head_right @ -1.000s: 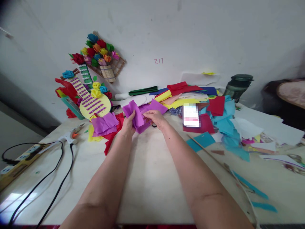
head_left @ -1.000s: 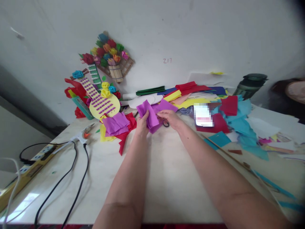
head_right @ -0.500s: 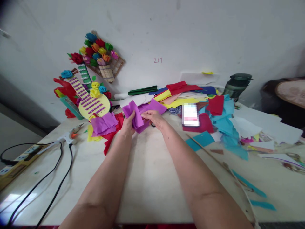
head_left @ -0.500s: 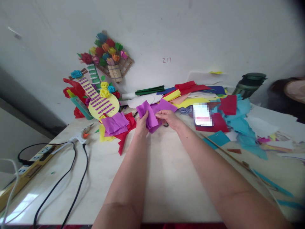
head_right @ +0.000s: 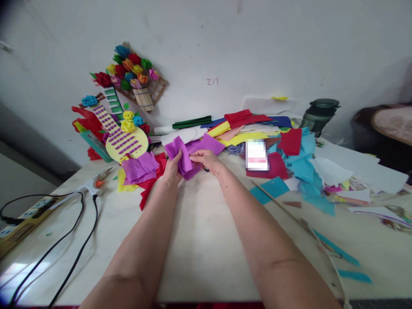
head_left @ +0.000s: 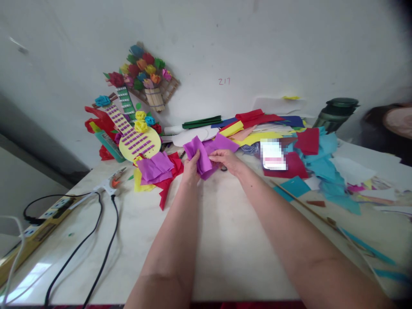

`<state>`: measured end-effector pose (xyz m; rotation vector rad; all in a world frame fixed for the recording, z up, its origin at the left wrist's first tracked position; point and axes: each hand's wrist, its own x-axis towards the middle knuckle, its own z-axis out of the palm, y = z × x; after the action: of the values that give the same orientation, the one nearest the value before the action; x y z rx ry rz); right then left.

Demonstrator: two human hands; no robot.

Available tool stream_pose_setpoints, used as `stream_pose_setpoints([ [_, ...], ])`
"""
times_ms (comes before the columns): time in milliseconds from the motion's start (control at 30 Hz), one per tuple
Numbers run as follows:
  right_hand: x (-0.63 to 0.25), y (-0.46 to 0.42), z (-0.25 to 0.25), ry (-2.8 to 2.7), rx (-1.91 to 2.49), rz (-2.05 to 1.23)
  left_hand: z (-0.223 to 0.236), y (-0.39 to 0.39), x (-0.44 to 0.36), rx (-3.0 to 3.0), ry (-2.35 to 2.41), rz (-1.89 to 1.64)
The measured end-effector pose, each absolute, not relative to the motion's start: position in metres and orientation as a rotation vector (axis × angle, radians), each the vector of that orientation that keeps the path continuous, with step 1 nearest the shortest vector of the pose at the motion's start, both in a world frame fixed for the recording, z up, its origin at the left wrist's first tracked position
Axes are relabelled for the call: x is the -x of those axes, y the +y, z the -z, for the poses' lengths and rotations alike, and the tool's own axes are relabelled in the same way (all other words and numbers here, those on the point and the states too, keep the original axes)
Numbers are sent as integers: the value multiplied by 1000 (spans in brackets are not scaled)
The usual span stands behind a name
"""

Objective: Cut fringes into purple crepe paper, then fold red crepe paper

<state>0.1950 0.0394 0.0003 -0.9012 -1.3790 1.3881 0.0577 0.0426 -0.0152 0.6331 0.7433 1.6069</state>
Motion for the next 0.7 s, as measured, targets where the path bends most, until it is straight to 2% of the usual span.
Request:
stream_pose_setpoints([
  [400,-188,41,3,-1456,967,-1255,16,42,-59,-635,749,-1600],
  [700,-179,40,0,-1720,1294,-394,16,43,-58,-642,739,-1601],
])
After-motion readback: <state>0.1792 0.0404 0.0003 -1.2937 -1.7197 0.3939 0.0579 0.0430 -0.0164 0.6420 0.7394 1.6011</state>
